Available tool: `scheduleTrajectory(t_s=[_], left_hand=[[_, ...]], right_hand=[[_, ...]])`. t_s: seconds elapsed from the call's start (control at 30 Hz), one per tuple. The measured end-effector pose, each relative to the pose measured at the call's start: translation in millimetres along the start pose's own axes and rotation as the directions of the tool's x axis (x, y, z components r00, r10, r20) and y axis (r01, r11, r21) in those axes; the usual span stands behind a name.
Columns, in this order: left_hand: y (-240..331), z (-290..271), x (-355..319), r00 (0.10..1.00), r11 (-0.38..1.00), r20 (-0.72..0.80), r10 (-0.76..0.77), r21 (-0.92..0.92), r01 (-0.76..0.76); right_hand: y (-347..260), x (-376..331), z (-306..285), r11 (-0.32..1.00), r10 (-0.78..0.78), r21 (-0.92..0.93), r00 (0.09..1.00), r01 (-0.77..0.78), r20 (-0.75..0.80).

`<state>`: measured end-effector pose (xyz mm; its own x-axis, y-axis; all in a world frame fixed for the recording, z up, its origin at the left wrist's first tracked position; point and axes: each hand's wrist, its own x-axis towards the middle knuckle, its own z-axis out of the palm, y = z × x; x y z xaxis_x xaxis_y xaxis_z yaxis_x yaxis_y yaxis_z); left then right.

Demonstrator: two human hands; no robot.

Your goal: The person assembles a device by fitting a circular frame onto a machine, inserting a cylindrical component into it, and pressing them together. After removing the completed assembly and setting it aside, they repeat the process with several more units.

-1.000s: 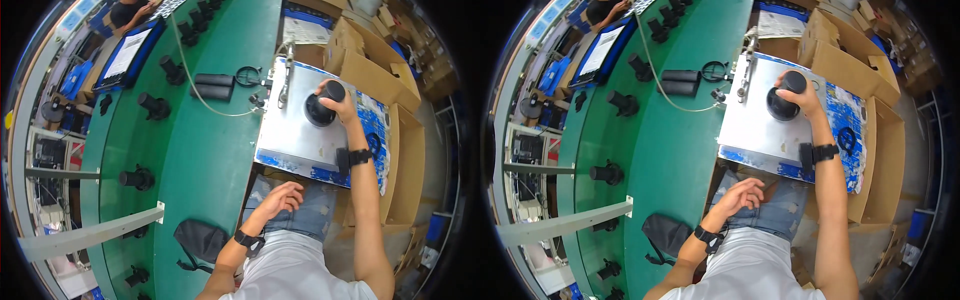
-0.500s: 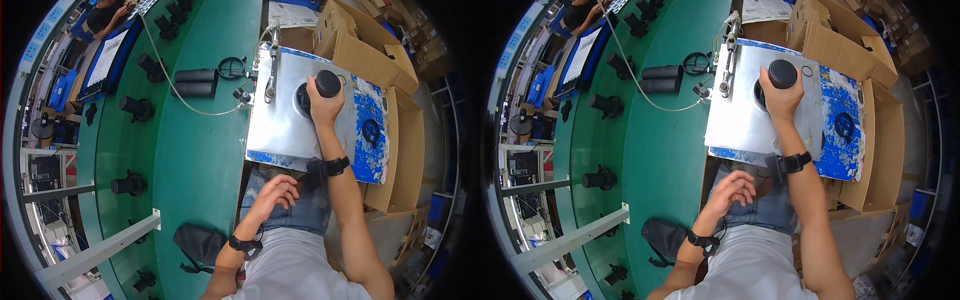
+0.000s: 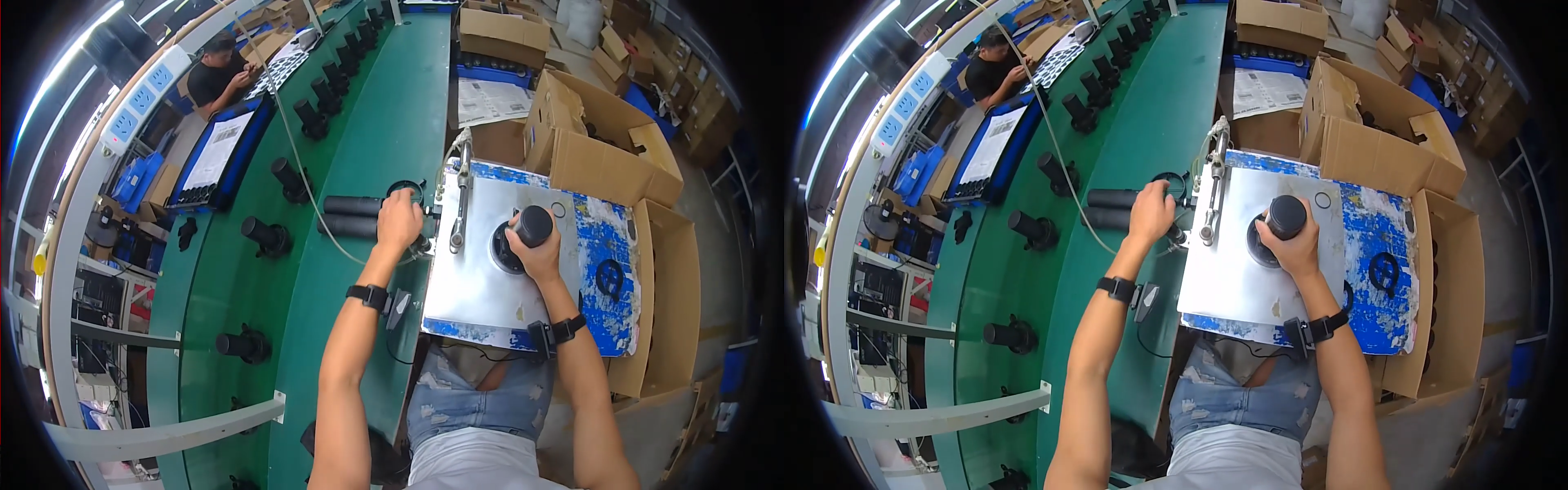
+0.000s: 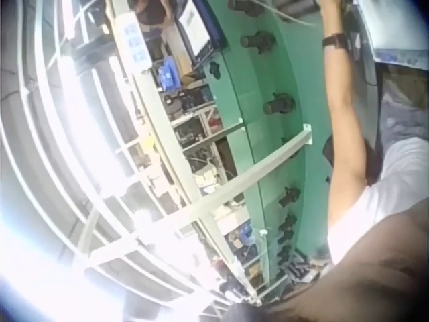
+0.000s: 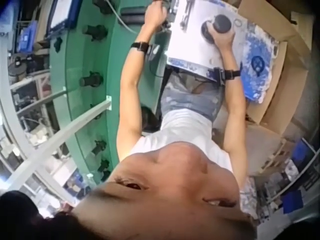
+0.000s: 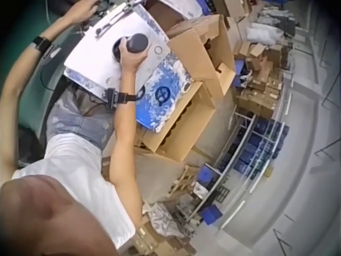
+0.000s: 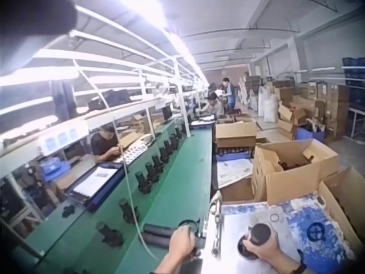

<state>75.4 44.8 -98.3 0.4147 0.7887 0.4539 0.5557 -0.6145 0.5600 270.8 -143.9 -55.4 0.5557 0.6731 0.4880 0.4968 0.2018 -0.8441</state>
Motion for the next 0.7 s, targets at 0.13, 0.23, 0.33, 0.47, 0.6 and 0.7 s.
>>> scheduleTrajectory(t_s=[0.13, 0.23, 0.33, 0.47, 0.6, 0.7], left_hand=[[-23.7, 18.7, 12.1, 0.981, 0.987, 0.195, 0.006, 0.154, -0.036], [-15.8, 24.5, 16.9, 0.926, 0.969, 0.360, -0.114, 0.246, 0.024], [-9.3, 25.1, 23.8, 0.902, 0.946, 0.402, -0.158, 0.323, 0.021], [-20.4, 19.6, 17.3, 0.933, 0.982, 0.326, -0.155, 0.158, 0.107], [-33.6, 18.8, 9.7, 0.897, 0.986, 0.424, -0.127, 0.154, 0.066], [-53.6, 11.5, -2.9, 0.865, 0.985, 0.487, -0.120, 0.164, 0.044]], right_hand=[[3.0, 1.4, 2.9, 1.000, -0.021, -0.008, 0.999, 0.021, 0.033], [10.3, 1.7, -1.1, 1.000, -0.014, -0.024, 1.000, 0.014, 0.000], [14.3, 4.1, -3.0, 0.999, -0.017, -0.032, 1.000, 0.016, -0.024], [8.1, 4.5, 0.8, 0.999, -0.036, -0.030, 0.999, 0.036, -0.014], [18.6, -2.8, 5.8, 1.000, -0.013, -0.003, 0.998, 0.013, -0.064], [19.5, -9.3, 12.2, 0.984, -0.144, -0.130, 0.979, 0.125, -0.145]])
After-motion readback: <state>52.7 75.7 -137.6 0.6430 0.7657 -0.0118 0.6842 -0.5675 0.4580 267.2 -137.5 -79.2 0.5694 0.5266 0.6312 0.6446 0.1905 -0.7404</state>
